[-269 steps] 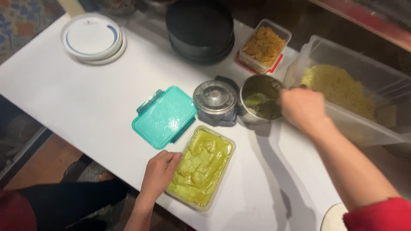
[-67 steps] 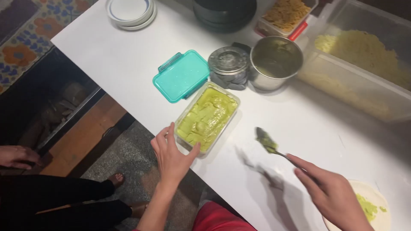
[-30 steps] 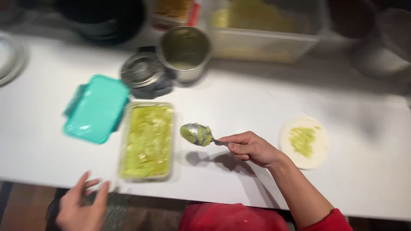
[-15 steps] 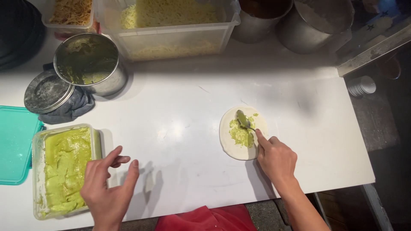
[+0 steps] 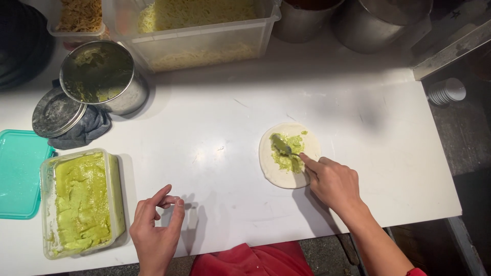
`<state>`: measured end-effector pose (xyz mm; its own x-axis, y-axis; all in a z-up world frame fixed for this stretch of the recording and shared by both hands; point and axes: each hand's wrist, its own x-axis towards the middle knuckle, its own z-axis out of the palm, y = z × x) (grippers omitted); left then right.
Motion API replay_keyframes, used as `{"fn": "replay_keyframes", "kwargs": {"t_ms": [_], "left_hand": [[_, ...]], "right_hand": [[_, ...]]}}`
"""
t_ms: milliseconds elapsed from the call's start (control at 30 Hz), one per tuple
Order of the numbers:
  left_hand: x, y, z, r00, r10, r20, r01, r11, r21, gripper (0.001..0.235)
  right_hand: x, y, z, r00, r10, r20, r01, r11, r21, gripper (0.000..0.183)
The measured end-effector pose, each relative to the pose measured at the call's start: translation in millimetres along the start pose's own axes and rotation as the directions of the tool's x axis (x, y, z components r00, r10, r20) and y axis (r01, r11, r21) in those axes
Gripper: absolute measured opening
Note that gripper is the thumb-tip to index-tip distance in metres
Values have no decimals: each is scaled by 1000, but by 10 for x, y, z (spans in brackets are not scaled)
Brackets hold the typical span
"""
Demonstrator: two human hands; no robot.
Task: The person spreads a green paste onto a round dough base using a spoon, then sprinkles shredded cheese over the top. They transfer the prepared pizza onto a perforated metal peel and carry it toward the oven.
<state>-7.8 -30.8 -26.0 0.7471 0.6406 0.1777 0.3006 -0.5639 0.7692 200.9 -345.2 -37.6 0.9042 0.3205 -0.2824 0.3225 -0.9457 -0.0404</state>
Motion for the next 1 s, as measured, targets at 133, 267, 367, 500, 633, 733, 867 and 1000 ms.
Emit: {"fn": "replay_keyframes", "kwargs": {"t_ms": [133, 267, 367, 500, 633, 733, 867, 1000], "left_hand": [[-32, 19, 53, 999, -40, -9, 40, 999, -10, 34], [-42, 58, 44, 994, -111, -15, 110, 993, -32, 33], [-46, 76, 47, 989, -149, -12, 148, 988, -43, 33], [-41, 107, 73, 993, -117, 8, 118, 992, -48, 34], [-74, 159, 75, 978, -207, 21, 207, 977, -48, 36], [-122, 115, 96, 985, -174, -19, 173, 984, -44, 35], [-144, 60, 110, 984, -180, -13, 180, 984, -15, 34], [-115, 154, 173, 979, -195, 56, 196, 980, -19, 35]], "right_hand": [[-106, -17, -217, 983, -177, 45, 181, 979, -97, 40], [30, 107, -609, 946, -107, 305, 142, 985, -94, 41], [261, 185, -682, 963, -70, 260, 96, 991, -90, 42], [552, 241, -516, 958, -170, 230, 201, 972, -119, 43], [398, 200, -485, 883, -397, 252, 431, 897, -98, 42], [299, 284, -567, 820, -447, 358, 508, 856, -94, 46], [436, 493, -621, 855, -395, 336, 458, 879, -132, 47], [568, 540, -332, 847, -524, 93, 531, 841, -99, 40]]}}
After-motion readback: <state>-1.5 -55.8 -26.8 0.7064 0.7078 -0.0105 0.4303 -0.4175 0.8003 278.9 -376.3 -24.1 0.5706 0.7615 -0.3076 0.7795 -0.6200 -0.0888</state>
